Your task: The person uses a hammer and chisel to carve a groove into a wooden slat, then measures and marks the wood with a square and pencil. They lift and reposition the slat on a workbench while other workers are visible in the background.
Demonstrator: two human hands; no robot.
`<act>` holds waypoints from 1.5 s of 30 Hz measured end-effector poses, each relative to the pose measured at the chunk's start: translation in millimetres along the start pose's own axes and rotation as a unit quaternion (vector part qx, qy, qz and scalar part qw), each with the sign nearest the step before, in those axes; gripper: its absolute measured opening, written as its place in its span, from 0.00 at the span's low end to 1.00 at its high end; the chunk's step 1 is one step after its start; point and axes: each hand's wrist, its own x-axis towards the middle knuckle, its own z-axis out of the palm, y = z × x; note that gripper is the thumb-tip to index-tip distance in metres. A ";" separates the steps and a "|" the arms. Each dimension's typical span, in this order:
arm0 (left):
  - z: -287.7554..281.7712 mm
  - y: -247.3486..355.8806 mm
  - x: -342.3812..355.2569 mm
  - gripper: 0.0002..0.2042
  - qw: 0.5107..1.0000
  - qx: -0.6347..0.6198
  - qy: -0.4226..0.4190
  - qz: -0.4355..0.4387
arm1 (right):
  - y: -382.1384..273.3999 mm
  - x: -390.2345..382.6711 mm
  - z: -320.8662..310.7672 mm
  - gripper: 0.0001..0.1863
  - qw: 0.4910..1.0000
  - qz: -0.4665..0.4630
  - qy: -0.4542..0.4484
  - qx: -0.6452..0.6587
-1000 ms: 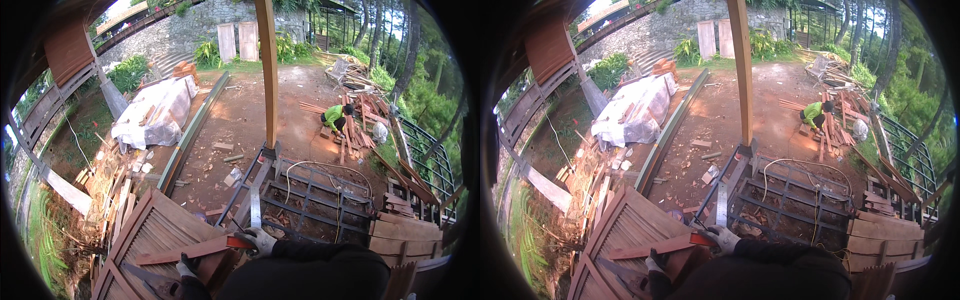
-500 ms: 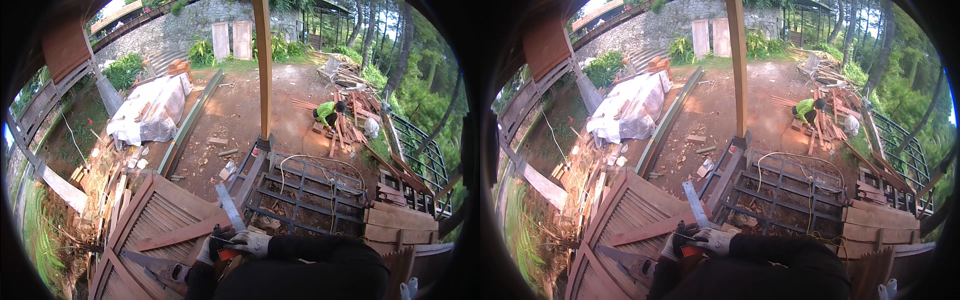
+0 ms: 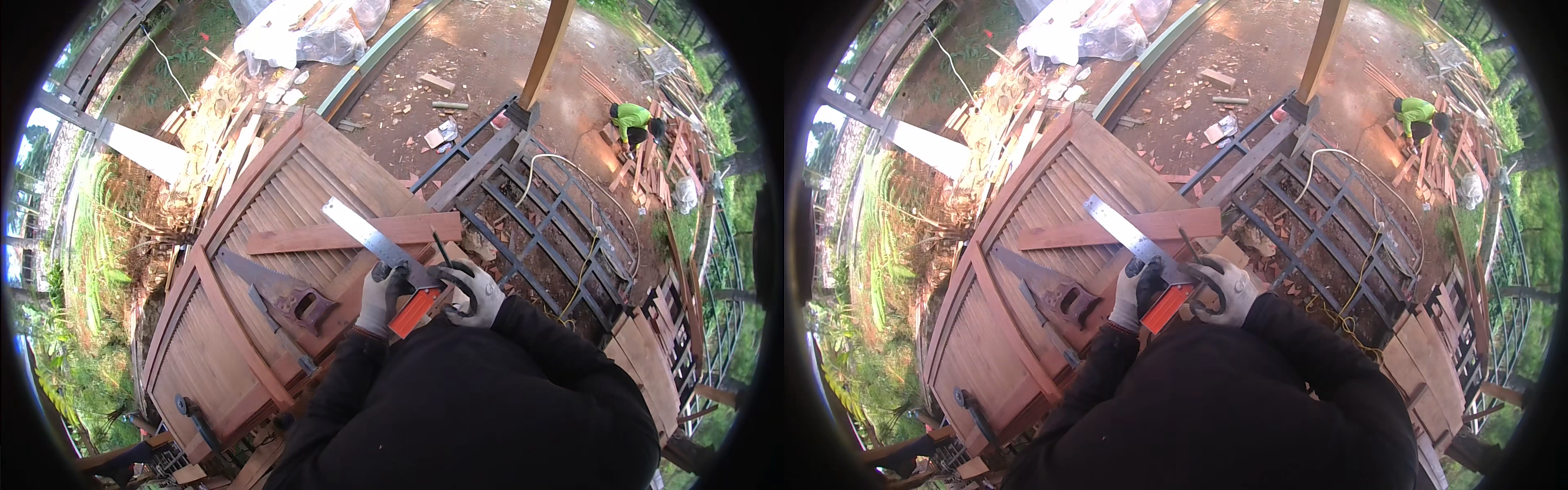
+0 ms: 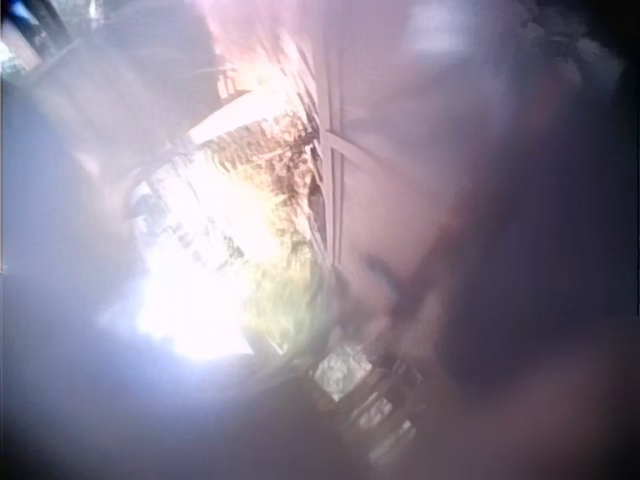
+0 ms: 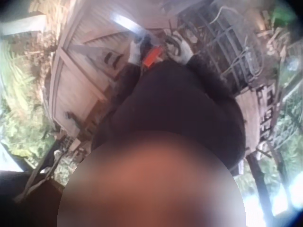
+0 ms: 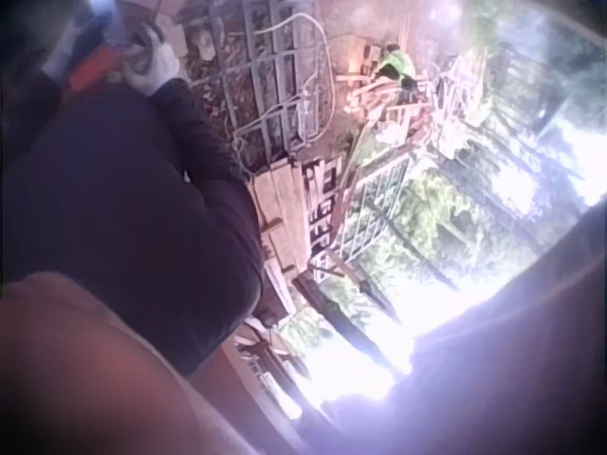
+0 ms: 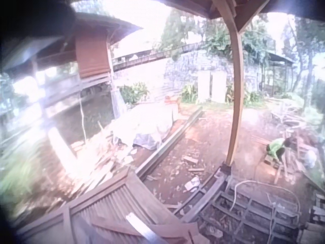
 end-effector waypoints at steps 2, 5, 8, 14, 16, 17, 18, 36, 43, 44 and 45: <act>9.5 7.1 1.0 0.07 0.999 0.018 0.032 0.005 | 20.7 -7.5 6.6 0.27 0.991 0.109 -0.028 0.073; 22.1 -17.1 20.5 0.08 0.998 -0.007 0.049 0.029 | 58.3 -15.7 25.1 0.19 0.874 0.294 -0.035 0.386; 23.9 -45.4 43.7 0.07 0.997 0.051 0.050 0.039 | 84.1 -19.4 21.5 0.11 0.761 0.354 -0.034 0.542; 51.8 -20.8 47.8 0.20 0.848 0.485 0.169 0.130 | 123.0 -36.3 16.7 0.09 0.753 0.321 -0.039 0.573; 41.4 -29.1 60.1 0.27 0.815 0.528 0.163 0.177 | 125.8 -41.6 12.9 0.09 0.770 0.317 -0.033 0.553; 41.2 -29.2 63.2 0.28 0.792 0.539 0.178 0.225 | 124.7 -41.7 11.2 0.09 0.779 0.313 -0.031 0.543; 40.9 -29.6 66.3 0.28 0.766 0.550 0.191 0.272 | 129.6 -47.4 12.5 0.09 0.802 0.311 -0.025 0.509; 34.0 -44.2 81.0 0.34 0.740 0.636 0.106 0.192 | 127.7 -37.7 25.7 0.16 0.614 0.480 0.010 0.626; 45.3 -25.2 79.3 0.41 0.740 0.656 0.076 0.128 | 149.9 -12.7 45.4 0.14 0.643 0.379 0.056 0.663; 44.9 -26.7 80.1 0.42 0.734 0.662 0.074 0.130 | 150.2 -12.5 47.9 0.14 0.667 0.386 0.049 0.636; 44.5 -27.4 80.7 0.44 0.729 0.668 0.072 0.131 | 151.2 -13.1 51.3 0.15 0.690 0.391 0.042 0.607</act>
